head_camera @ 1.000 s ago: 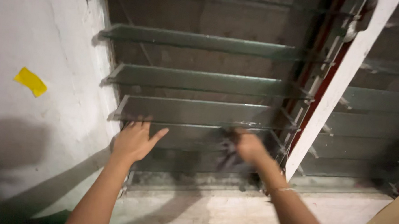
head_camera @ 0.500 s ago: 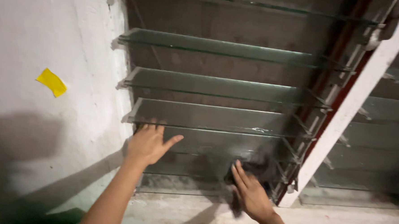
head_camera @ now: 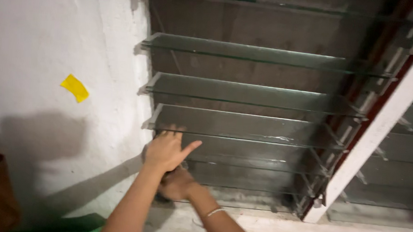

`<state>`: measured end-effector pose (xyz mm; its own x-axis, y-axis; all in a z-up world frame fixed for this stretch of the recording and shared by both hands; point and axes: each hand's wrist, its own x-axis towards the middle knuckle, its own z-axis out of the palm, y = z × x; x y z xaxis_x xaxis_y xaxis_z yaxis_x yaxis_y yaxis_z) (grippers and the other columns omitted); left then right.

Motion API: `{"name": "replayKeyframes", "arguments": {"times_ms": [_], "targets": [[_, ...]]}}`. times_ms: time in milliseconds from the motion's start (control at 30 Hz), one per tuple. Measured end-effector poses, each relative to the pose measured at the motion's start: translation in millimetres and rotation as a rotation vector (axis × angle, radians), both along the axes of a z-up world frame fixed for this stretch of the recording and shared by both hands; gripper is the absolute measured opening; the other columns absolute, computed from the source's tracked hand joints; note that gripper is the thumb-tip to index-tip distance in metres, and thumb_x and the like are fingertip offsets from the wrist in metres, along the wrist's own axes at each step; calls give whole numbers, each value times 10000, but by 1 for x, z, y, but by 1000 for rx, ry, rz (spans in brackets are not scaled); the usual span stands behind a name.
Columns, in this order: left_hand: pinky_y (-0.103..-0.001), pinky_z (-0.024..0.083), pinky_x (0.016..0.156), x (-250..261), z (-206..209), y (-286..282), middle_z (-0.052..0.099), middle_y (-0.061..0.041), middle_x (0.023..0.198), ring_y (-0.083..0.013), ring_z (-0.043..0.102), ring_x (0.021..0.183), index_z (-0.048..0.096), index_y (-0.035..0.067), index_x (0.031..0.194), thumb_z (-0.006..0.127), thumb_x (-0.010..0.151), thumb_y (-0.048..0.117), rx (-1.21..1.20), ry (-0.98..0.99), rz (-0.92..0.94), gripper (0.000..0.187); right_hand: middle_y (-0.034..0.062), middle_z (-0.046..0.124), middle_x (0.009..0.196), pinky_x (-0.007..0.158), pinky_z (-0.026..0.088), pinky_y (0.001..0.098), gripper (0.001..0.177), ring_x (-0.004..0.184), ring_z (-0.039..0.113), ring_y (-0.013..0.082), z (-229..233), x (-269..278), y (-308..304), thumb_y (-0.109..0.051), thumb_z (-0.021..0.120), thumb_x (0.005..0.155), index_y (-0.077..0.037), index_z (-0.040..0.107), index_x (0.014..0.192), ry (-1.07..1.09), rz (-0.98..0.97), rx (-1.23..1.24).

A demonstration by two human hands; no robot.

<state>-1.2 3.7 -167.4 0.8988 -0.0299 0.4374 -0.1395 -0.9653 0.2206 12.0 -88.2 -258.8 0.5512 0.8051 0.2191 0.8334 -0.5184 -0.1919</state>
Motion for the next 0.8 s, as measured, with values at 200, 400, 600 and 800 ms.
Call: {"name": "replayKeyframes", "arguments": {"times_ms": [200, 400, 600, 800], "targets": [[-473, 430, 1107, 5, -8, 1, 491, -234, 1495, -392, 487, 1368, 496, 22, 1453, 343, 903, 807, 41, 2, -1, 970, 187, 748, 977, 747, 552, 554, 460, 836, 718, 394, -44, 54, -182, -271, 366, 988, -228, 701, 1299, -136, -401, -224], [-487, 343, 1145, 14, -18, 0, 482, -274, 1468, -441, 457, 1360, 474, -6, 1446, 349, 913, 805, 88, -116, -35, 978, 200, 682, 1268, 1089, 460, 522, 618, 1133, 689, 361, -38, 29, -332, -499, 171, 1066, -200, 377, 1565, -52, -979, -350], [-461, 349, 1178, 9, -13, -3, 491, -266, 1478, -427, 490, 1354, 479, 58, 1479, 327, 896, 811, 90, -41, -2, 964, 97, 312, 1629, 964, 504, 468, 586, 1351, 478, 361, -18, 3, -282, -386, 208, 1030, -299, 320, 1599, -90, -763, -429], [-464, 347, 1161, 8, -6, -7, 480, -248, 1489, -422, 480, 1353, 484, 57, 1470, 330, 890, 825, 101, -18, 23, 974, 116, 340, 1667, 1100, 421, 508, 434, 1375, 496, 348, -21, 0, -127, -389, 316, 1081, -300, 555, 1432, -130, -352, -327]]}}
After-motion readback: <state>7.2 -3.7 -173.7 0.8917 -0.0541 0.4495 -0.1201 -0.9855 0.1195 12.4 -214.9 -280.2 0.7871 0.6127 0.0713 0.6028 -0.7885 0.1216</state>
